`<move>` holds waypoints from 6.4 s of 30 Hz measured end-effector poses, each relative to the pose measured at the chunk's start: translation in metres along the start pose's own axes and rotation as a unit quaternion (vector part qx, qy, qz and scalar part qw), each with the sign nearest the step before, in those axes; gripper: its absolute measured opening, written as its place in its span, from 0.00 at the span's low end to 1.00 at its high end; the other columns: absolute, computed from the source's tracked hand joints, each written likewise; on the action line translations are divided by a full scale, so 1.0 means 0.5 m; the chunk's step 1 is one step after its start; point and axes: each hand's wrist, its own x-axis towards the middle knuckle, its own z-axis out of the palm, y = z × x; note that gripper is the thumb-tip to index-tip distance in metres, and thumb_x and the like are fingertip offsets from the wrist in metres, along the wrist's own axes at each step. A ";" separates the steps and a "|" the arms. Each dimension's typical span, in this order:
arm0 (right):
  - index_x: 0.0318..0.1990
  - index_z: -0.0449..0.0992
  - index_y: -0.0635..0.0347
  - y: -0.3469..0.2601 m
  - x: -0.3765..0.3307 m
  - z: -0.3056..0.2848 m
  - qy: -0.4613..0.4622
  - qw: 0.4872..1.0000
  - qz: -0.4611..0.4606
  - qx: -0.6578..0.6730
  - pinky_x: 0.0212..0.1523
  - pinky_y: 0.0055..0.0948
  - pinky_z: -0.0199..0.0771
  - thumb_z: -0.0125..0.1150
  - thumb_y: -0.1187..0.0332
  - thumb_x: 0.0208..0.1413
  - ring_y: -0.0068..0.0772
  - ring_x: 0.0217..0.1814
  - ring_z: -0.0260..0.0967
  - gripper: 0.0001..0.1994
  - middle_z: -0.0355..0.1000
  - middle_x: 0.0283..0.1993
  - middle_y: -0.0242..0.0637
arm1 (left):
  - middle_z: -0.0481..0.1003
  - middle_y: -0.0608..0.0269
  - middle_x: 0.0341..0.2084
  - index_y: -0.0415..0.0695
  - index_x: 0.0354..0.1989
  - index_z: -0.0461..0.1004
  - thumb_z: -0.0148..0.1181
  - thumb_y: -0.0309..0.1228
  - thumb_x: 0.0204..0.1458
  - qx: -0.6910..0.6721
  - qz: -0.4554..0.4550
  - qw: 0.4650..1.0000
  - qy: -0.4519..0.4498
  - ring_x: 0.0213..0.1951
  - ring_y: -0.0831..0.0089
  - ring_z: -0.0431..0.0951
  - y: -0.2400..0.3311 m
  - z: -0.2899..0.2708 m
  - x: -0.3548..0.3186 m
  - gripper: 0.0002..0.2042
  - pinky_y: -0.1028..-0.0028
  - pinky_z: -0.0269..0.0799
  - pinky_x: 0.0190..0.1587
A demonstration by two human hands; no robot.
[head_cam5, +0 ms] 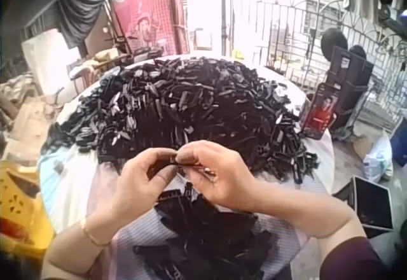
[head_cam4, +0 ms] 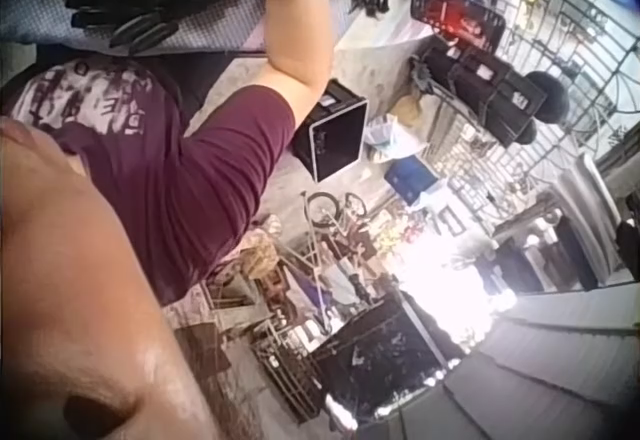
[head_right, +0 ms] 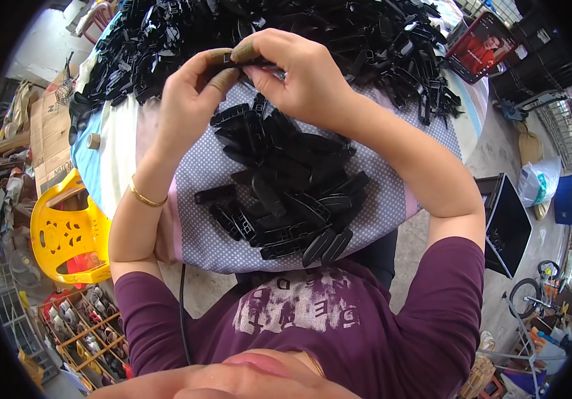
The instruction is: Sorting and inspecting a large quantity of black plastic components on a workbench.
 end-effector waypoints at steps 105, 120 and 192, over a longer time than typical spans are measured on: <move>0.29 0.74 0.53 0.039 0.002 0.033 -0.186 0.880 -0.121 -0.419 0.43 0.31 0.60 0.57 0.69 0.46 0.29 0.35 0.68 0.02 0.71 0.26 0.30 | 0.68 0.55 0.35 0.41 0.35 0.72 0.62 0.28 0.40 0.443 0.116 0.889 0.012 0.40 0.60 0.69 -0.079 0.017 0.011 0.12 0.69 0.70 0.42; 0.46 0.73 0.66 0.012 -0.001 0.018 -0.029 0.998 0.061 -0.004 0.35 0.17 0.74 0.55 0.76 0.54 0.22 0.35 0.73 0.11 0.75 0.35 0.37 | 0.73 0.62 0.30 0.36 0.40 0.72 0.60 0.19 0.44 0.063 0.081 0.993 0.053 0.29 0.75 0.75 -0.020 -0.009 -0.003 0.13 0.79 0.72 0.34; 0.44 0.74 0.63 0.027 0.008 -0.032 -0.081 0.974 -0.140 -0.156 0.39 0.23 0.73 0.62 0.73 0.48 0.30 0.39 0.72 0.14 0.72 0.43 0.40 | 0.76 0.65 0.27 0.42 0.44 0.71 0.50 0.29 0.55 -0.346 -0.203 0.906 -0.135 0.29 0.79 0.76 -0.047 -0.028 0.031 0.10 0.83 0.68 0.29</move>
